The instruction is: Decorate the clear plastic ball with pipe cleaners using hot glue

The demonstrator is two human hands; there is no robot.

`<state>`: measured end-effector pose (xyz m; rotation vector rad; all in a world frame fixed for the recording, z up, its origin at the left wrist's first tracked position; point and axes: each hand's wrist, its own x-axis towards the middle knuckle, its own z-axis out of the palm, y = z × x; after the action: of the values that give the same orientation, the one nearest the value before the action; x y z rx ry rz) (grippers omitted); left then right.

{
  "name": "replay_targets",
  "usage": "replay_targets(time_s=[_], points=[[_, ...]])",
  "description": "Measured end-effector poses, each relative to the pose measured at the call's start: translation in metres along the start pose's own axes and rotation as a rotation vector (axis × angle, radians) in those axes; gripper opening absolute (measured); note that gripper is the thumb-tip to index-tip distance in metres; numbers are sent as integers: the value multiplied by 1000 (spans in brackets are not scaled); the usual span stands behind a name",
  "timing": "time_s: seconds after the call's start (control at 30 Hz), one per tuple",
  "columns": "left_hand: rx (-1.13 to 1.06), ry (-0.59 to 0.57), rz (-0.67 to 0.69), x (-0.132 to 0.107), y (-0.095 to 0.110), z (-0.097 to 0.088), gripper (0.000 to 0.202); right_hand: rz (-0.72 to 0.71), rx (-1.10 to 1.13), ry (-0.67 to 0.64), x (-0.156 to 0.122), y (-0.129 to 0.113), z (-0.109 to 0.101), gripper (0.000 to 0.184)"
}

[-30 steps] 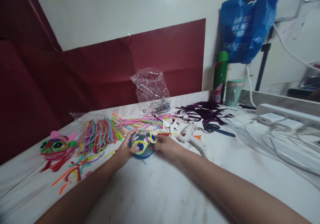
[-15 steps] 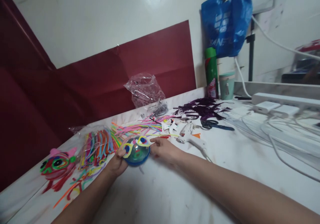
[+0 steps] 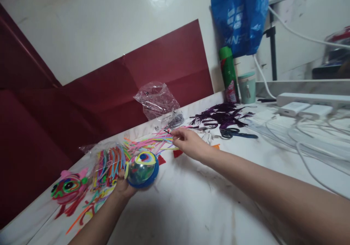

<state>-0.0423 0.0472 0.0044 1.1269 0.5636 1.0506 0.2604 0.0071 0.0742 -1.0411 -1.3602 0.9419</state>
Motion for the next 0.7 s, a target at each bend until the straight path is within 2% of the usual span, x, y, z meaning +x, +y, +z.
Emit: replay_targets(time_s=[0.1, 0.17, 0.27, 0.4, 0.53, 0.7], points=[[-21, -13, -42, -2, 0, -9, 62, -8, -107, -2, -2, 14, -11, 21], [-33, -44, -77, -4, 0, -9, 63, -18, -166, -2, -3, 28, -16, 19], [-24, -71, -96, -5, 2, 4, 70, -29, -247, 23, -8, 50, -19, 20], [6, -41, -9, -2, -3, 27, 85, -36, -337, 12, -19, 71, -17, 20], [13, 6, 29, 2, -11, 32, 83, -64, -420, -42, -27, 74, -15, 22], [62, 124, 46, 2, -13, 35, 81, -79, -552, -128, -34, 65, -13, 23]])
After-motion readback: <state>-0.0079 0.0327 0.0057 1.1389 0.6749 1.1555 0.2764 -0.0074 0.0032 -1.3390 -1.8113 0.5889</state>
